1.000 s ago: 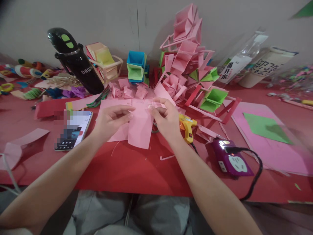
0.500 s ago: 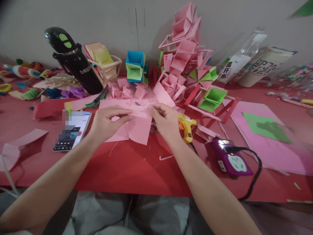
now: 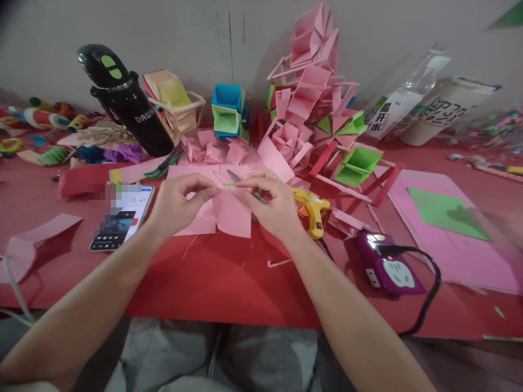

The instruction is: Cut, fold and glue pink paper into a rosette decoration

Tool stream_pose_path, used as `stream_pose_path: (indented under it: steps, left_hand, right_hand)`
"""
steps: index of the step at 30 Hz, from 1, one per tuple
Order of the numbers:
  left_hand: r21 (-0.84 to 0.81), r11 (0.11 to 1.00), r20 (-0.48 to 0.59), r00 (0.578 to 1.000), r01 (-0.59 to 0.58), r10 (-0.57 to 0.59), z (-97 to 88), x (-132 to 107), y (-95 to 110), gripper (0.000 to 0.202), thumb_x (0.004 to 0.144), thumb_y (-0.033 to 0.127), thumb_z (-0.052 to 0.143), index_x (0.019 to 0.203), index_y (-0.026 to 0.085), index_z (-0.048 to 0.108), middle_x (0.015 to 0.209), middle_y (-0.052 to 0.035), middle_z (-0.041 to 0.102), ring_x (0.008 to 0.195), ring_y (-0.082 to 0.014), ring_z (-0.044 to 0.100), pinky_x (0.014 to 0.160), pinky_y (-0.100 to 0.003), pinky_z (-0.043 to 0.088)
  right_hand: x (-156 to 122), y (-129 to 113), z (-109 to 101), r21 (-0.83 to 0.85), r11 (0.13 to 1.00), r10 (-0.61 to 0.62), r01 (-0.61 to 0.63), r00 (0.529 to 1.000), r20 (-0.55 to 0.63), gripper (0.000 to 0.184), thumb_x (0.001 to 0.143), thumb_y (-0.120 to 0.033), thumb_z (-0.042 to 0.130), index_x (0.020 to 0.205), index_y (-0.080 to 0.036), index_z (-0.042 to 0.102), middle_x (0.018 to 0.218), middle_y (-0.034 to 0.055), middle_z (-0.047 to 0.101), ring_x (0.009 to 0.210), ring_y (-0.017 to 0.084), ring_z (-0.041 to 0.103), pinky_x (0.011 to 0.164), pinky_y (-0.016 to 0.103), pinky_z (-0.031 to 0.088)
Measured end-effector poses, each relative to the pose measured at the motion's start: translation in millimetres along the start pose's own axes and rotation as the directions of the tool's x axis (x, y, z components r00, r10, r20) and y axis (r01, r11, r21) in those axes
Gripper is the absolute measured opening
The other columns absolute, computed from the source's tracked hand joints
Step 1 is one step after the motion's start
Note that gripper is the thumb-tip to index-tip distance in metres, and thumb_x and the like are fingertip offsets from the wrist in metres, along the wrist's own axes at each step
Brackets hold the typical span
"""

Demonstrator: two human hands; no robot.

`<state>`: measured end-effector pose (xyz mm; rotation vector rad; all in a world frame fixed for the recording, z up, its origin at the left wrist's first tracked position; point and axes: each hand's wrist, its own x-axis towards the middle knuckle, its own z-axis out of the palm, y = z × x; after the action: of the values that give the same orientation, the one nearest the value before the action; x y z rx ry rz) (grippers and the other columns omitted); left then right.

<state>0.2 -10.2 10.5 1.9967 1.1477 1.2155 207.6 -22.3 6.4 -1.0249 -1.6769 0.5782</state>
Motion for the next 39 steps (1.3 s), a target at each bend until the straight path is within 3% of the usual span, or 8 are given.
stream_pose_path:
  steps: [6,11,16,22,31,34,39]
  left_hand:
    - [-0.248,0.956,0.078,0.987,0.156,-0.141,6.0,-0.2,5.2,0.018,0.082,0.033,0.074,0.084,0.015,0.072,0.082,-0.0042,0.073,0.073,-0.0150,0.067,0.066,-0.026,0.057]
    - [-0.292,0.920,0.087,0.966,0.260,-0.245,10.0,-0.4,4.0,0.020,0.080,0.033,0.075,0.076,0.014,0.071,0.072,-0.0022,0.069,0.063,-0.0129,0.064,0.060,-0.025,0.059]
    - [-0.324,0.910,0.063,0.966,0.259,-0.252,11.1,-1.5,3.8,0.021,0.079,0.035,0.076,0.077,0.014,0.072,0.077,-0.0044,0.072,0.071,-0.0163,0.068,0.064,-0.028,0.061]
    - [-0.349,0.883,0.144,0.949,0.313,-0.280,10.0,-1.3,5.7,0.024,0.073,0.036,0.082,0.076,0.014,0.072,0.075,-0.0037,0.073,0.068,-0.0161,0.069,0.065,-0.030,0.062]
    - [-0.344,0.888,0.137,0.952,0.306,-0.275,7.2,-0.3,0.1,0.023,0.072,0.033,0.082,0.071,0.014,0.068,0.070,-0.0023,0.069,0.061,-0.0136,0.065,0.060,-0.027,0.059]
    - [-0.323,0.893,0.182,0.947,0.313,-0.266,6.7,-1.3,-0.5,0.021,0.073,0.032,0.080,0.071,0.015,0.068,0.070,-0.0019,0.068,0.063,-0.0134,0.064,0.060,-0.026,0.058]
    - [-0.308,0.907,0.236,0.946,0.288,-0.220,9.6,-1.1,-0.6,0.020,0.080,0.034,0.075,0.074,0.016,0.068,0.070,-0.0015,0.065,0.063,-0.0123,0.061,0.061,-0.025,0.055]
  right_hand:
    - [0.2,-2.8,-0.9,0.041,0.994,0.101,-0.099,0.993,-0.058,0.012,0.083,-0.032,0.073,0.080,-0.020,0.074,0.077,0.0006,0.071,0.070,0.014,0.062,0.064,0.028,0.049]
    - [0.6,-6.0,-1.0,-0.027,0.990,0.138,-0.141,0.987,-0.086,0.015,0.082,-0.036,0.074,0.078,-0.021,0.075,0.074,0.0006,0.071,0.068,0.015,0.062,0.064,0.028,0.050]
    - [0.8,-5.7,0.6,-0.027,0.986,0.163,-0.167,0.980,-0.112,0.016,0.081,-0.037,0.074,0.077,-0.022,0.074,0.073,0.0007,0.070,0.067,0.015,0.060,0.063,0.029,0.049]
    - [-0.3,-3.0,-0.3,0.077,0.983,0.174,-0.164,0.973,-0.150,0.023,0.078,-0.042,0.077,0.069,-0.021,0.071,0.067,-0.0005,0.063,0.063,0.013,0.054,0.060,0.028,0.045]
    - [1.8,5.1,0.0,0.242,0.927,0.302,-0.285,0.953,-0.035,0.026,0.074,-0.048,0.080,0.077,-0.022,0.077,0.074,0.0007,0.070,0.068,0.014,0.060,0.066,0.030,0.050]
    - [1.2,7.5,-1.1,0.209,0.936,0.286,-0.284,0.958,0.018,0.025,0.075,-0.046,0.079,0.082,-0.023,0.077,0.081,0.0021,0.073,0.073,0.016,0.063,0.068,0.031,0.052]
    - [-0.2,2.9,-1.8,0.070,0.977,0.202,-0.203,0.979,0.023,0.022,0.082,-0.040,0.073,0.071,-0.021,0.072,0.070,0.0007,0.069,0.066,0.014,0.058,0.063,0.028,0.047]
